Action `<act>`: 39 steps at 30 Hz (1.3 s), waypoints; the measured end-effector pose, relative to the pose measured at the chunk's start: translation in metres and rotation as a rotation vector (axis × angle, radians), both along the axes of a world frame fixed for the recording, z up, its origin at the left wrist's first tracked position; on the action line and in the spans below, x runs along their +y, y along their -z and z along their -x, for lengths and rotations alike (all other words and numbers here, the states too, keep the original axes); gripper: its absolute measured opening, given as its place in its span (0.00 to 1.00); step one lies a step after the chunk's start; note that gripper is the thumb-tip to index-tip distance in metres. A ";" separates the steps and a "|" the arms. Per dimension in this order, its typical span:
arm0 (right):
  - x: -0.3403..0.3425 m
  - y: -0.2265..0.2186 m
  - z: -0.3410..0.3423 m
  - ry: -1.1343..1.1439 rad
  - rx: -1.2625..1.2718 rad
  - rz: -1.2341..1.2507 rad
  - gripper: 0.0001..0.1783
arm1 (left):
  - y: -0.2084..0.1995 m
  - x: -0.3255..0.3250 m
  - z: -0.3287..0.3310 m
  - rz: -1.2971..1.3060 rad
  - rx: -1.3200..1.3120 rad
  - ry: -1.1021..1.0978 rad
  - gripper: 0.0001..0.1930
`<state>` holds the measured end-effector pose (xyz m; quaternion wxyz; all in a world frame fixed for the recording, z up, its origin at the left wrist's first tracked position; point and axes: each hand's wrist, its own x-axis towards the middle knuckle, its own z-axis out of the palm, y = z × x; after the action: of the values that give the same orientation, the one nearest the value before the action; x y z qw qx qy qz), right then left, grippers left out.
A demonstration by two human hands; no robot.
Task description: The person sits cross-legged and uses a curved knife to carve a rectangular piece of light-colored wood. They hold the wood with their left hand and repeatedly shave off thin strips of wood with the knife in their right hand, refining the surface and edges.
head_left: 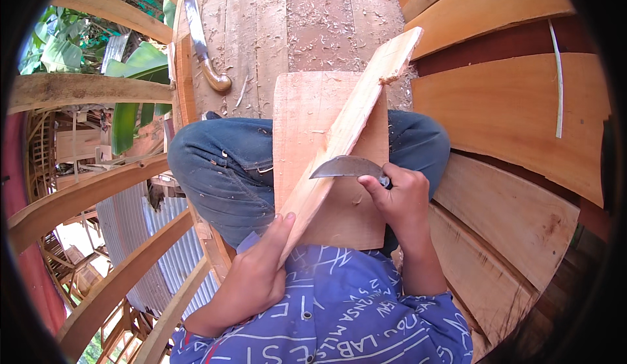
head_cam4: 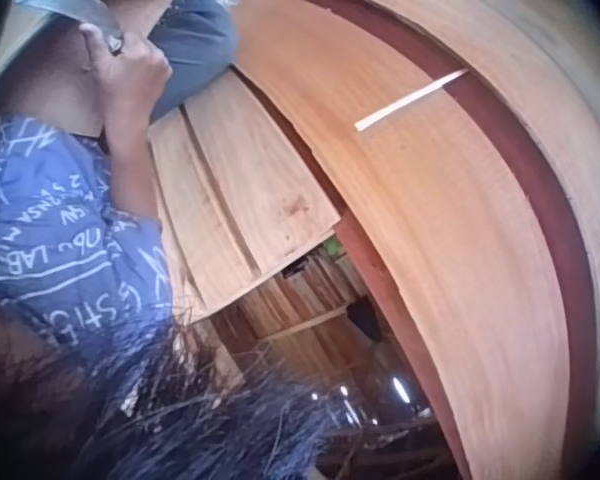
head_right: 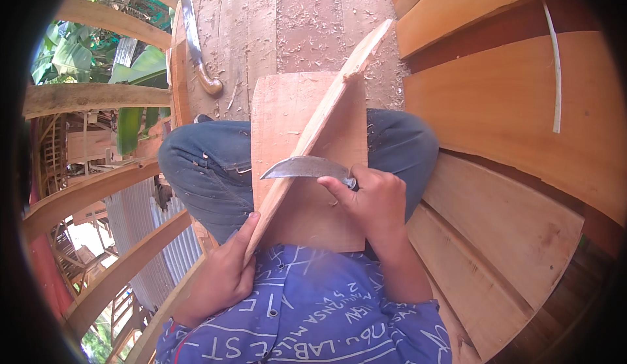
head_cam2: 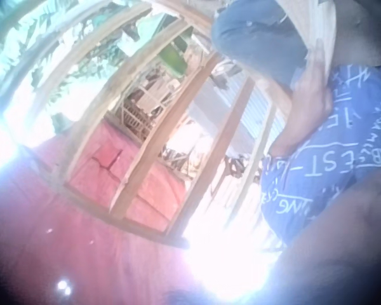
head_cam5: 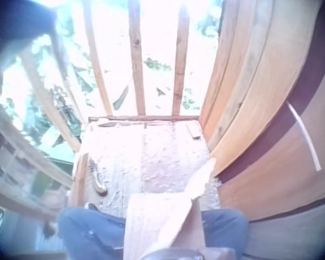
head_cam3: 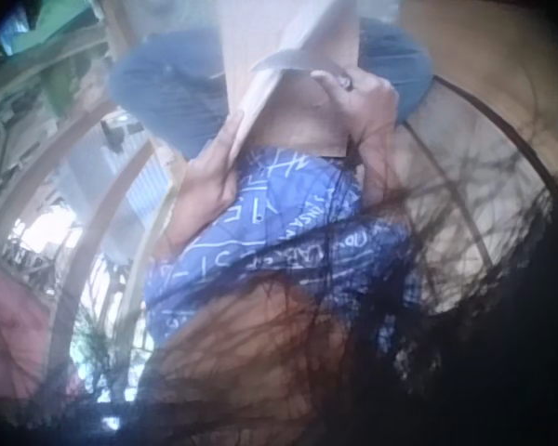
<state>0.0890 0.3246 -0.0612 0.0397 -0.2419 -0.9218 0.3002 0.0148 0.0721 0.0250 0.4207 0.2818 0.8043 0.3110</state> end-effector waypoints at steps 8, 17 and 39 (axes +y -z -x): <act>0.016 0.014 0.010 -0.003 0.021 -0.143 0.38 | 0.006 0.000 -0.001 -0.070 0.067 -0.025 0.38; 0.076 0.017 0.019 0.368 -0.113 0.009 0.35 | 0.005 -0.007 -0.002 -0.052 -0.014 -0.033 0.38; 0.075 0.039 0.044 0.390 -0.093 0.082 0.37 | 0.001 -0.012 -0.001 0.031 -0.117 -0.116 0.35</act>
<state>0.0450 0.3999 -0.0998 0.0444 -0.4308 -0.8453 0.3128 0.0155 0.0602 0.0242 0.4524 0.2096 0.7981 0.3384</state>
